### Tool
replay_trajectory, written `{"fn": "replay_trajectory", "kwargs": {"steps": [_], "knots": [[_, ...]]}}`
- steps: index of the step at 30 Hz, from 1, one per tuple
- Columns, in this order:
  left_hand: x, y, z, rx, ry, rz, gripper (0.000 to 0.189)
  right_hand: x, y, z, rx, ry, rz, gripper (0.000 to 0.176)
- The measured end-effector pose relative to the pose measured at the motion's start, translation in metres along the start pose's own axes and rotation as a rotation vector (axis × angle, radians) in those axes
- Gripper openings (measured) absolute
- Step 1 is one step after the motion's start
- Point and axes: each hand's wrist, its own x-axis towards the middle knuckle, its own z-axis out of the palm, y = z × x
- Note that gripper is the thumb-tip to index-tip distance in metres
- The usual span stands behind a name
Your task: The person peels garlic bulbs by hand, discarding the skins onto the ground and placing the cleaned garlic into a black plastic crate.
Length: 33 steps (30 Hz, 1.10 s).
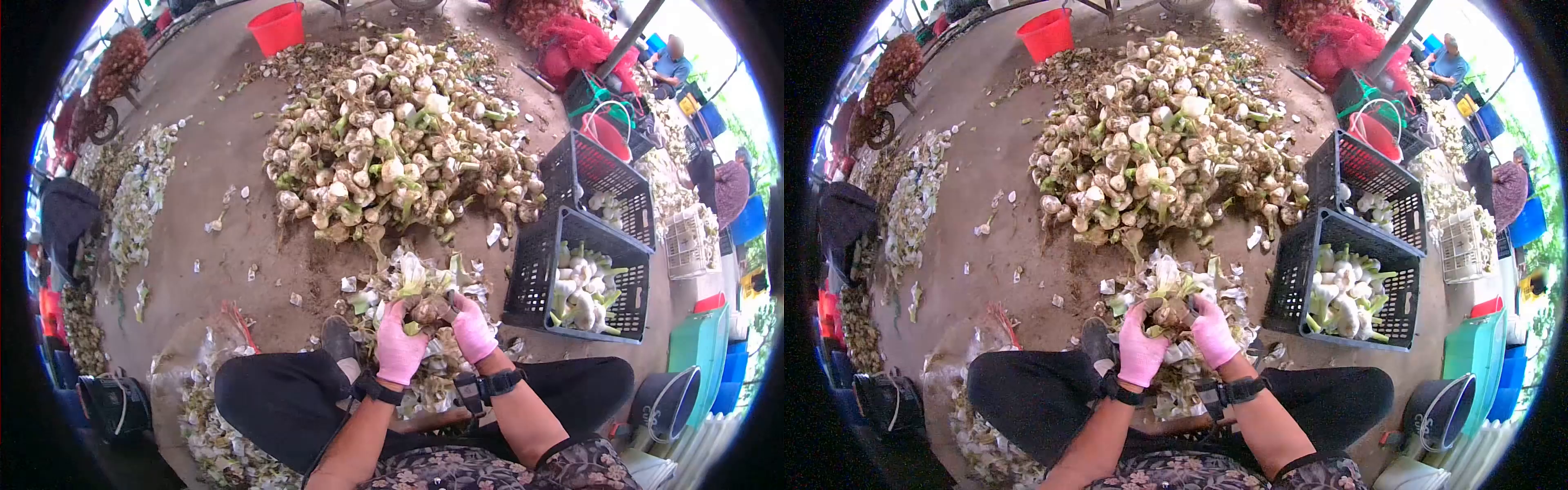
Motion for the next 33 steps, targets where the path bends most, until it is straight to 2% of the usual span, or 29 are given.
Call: {"fn": "replay_trajectory", "kwargs": {"steps": [1, 3, 5, 9, 12, 14, 15, 17, 18, 20, 21, 23, 24, 26, 30, 33], "knots": [[-0.002, 0.003, -0.003, 0.0, -0.005, 0.011, 0.046, -0.004, -0.006, 0.003, -0.179, 0.026, -0.113, 0.037], [-0.006, 0.007, -0.007, -0.008, -0.004, 0.028, 0.044, -0.005, -0.007, 0.01, -0.184, 0.055, -0.167, 0.033], [-0.009, 0.009, -0.012, -0.213, -0.035, -0.023, 0.043, 0.001, 0.001, 0.007, -0.329, 0.086, -0.221, 0.03], [-0.011, 0.015, -0.023, -0.361, -0.058, -0.069, 0.041, -0.011, -0.024, 0.016, -0.21, 0.035, -0.147, 0.025], [-0.011, 0.021, -0.029, -0.334, -0.107, -0.051, 0.042, -0.008, -0.018, 0.001, -0.283, 0.002, -0.254, 0.025], [-0.011, 0.016, -0.027, -0.228, -0.125, -0.043, 0.041, -0.021, -0.043, 0.006, -0.535, -0.016, -0.189, 0.022], [-0.011, 0.018, -0.028, -0.228, -0.128, -0.04, 0.041, -0.025, -0.052, 0.008, -0.534, -0.014, -0.192, 0.022], [-0.01, 0.024, -0.029, -0.367, -0.183, -0.083, 0.039, -0.03, -0.064, 0.011, -0.743, -0.021, -0.182, 0.023], [-0.01, 0.019, -0.026, -0.366, -0.185, -0.08, 0.039, -0.029, -0.06, 0.009, -0.742, -0.017, -0.185, 0.023], [-0.009, 0.004, -0.018, -0.706, -0.226, -0.145, 0.047, -0.024, -0.045, 0.006, -0.72, 0.045, -0.423, 0.024], [-0.01, 0.007, -0.019, -0.705, -0.228, -0.143, 0.047, -0.025, -0.041, 0.007, -0.718, 0.047, -0.425, 0.024], [-0.013, 0.015, -0.023, -1.1, -0.283, -0.344, 0.045, -0.026, -0.035, 0.009, -0.65, 0.144, -0.475, 0.023], [-0.013, 0.014, -0.022, -1.098, -0.284, -0.345, 0.045, -0.027, -0.035, 0.008, -0.648, 0.145, -0.475, 0.023], [-0.016, 0.008, -0.02, -1.299, -0.327, -0.529, 0.042, -0.031, -0.035, 0.004, -0.609, 0.104, -0.308, 0.022], [-0.018, 0.007, -0.014, -1.355, -0.362, -0.503, 0.036, -0.035, -0.031, 0.001, -0.559, 0.056, -0.228, 0.02], [-0.019, 0.021, -0.02, -1.231, -0.338, -0.59, 0.038, -0.041, -0.034, 0.006, -0.544, 0.06, -0.25, 0.023]]}}
